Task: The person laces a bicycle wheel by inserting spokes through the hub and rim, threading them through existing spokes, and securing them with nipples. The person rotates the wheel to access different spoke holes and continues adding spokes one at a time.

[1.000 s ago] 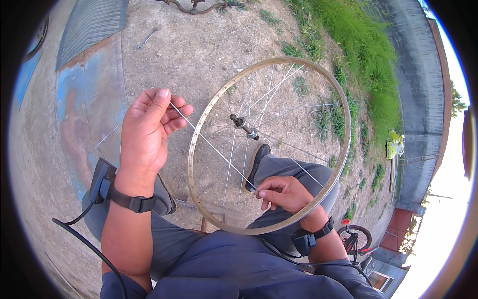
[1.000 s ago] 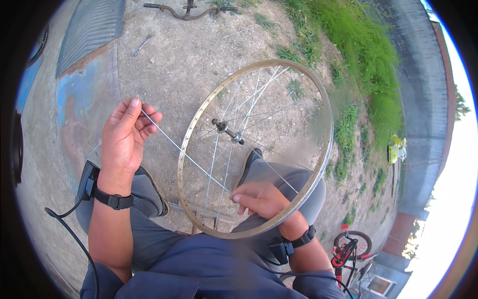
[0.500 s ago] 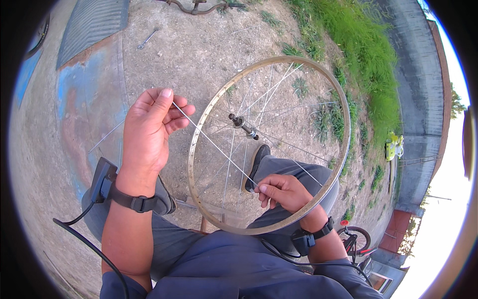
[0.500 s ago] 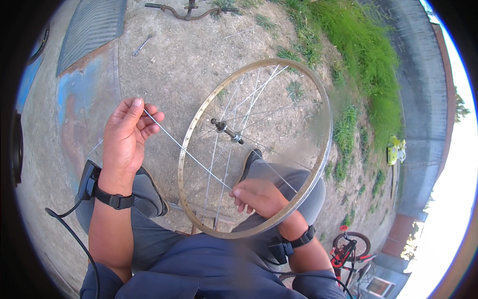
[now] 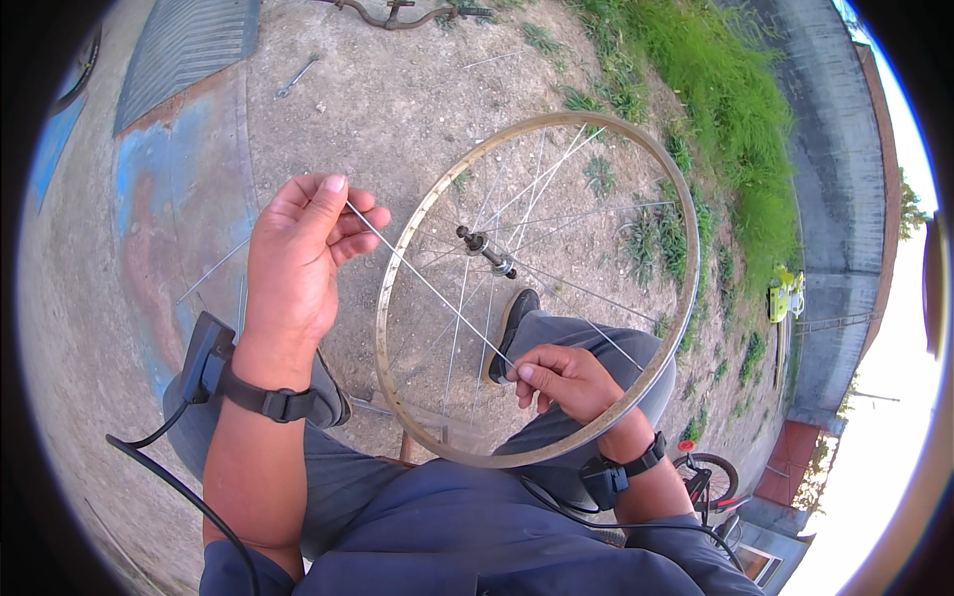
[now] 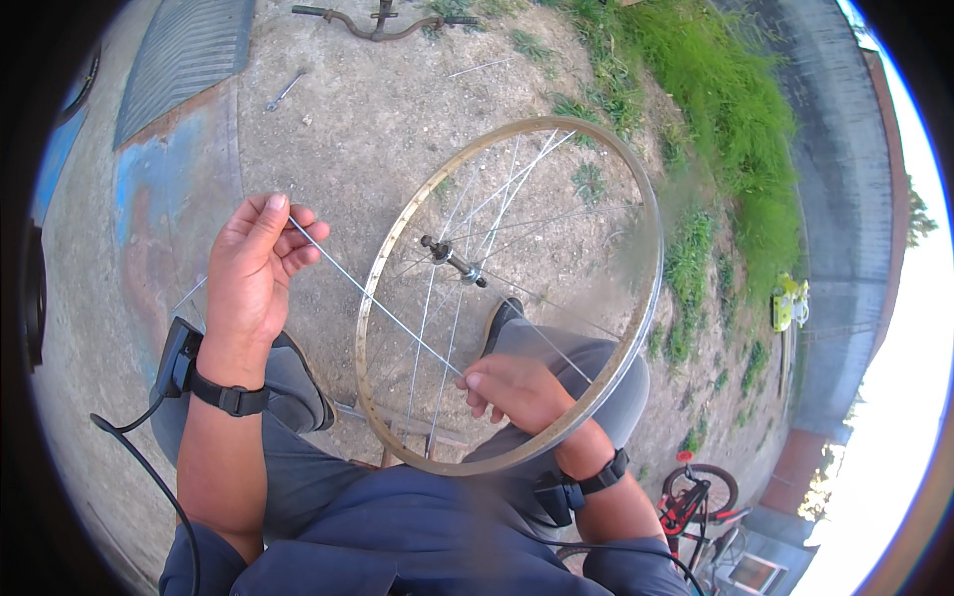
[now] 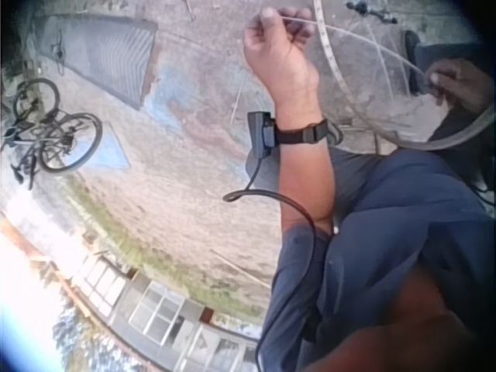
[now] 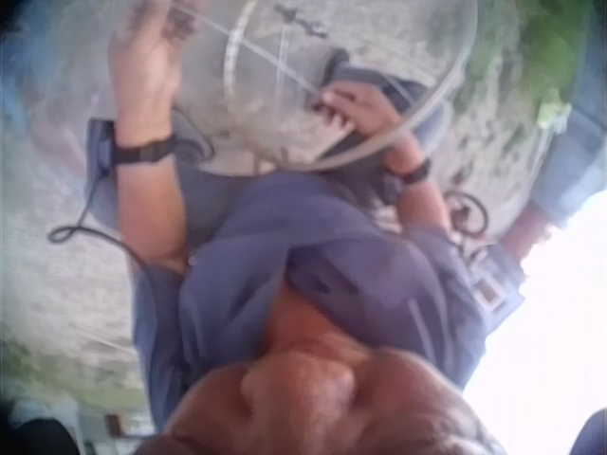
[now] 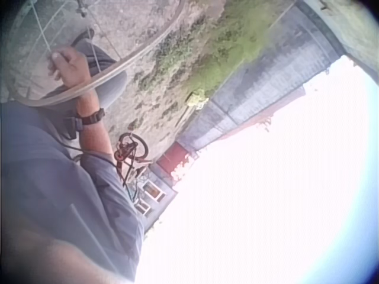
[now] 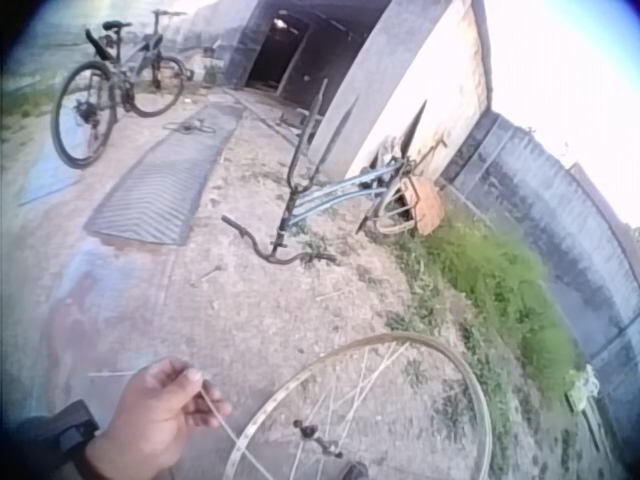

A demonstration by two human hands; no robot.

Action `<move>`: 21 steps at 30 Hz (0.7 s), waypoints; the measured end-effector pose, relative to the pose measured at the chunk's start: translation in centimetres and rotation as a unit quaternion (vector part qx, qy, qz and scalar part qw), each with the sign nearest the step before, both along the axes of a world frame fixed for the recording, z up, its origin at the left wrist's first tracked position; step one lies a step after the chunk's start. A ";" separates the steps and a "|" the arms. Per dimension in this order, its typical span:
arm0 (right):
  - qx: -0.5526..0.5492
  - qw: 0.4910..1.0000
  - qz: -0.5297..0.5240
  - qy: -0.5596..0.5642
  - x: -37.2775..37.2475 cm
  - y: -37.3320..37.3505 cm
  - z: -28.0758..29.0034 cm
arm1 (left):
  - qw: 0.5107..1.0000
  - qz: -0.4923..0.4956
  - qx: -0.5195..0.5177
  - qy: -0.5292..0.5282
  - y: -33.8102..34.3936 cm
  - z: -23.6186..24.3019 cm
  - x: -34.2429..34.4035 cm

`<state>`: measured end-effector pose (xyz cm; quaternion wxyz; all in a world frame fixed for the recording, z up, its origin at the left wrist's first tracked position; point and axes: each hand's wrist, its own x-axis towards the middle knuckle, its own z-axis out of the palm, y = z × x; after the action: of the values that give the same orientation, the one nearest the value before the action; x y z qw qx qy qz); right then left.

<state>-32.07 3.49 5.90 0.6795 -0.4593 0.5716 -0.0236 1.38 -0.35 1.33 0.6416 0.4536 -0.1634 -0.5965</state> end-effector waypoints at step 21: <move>-0.041 0.998 0.020 -0.039 0.3 0.1 -0.6 | 1.000 0.003 0.011 -0.001 0.0 0.2 -0.2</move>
<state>-31.78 3.62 5.29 0.6822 -0.4969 0.5338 -0.0515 1.22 -0.34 1.54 0.6380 0.4615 -0.1563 -0.5963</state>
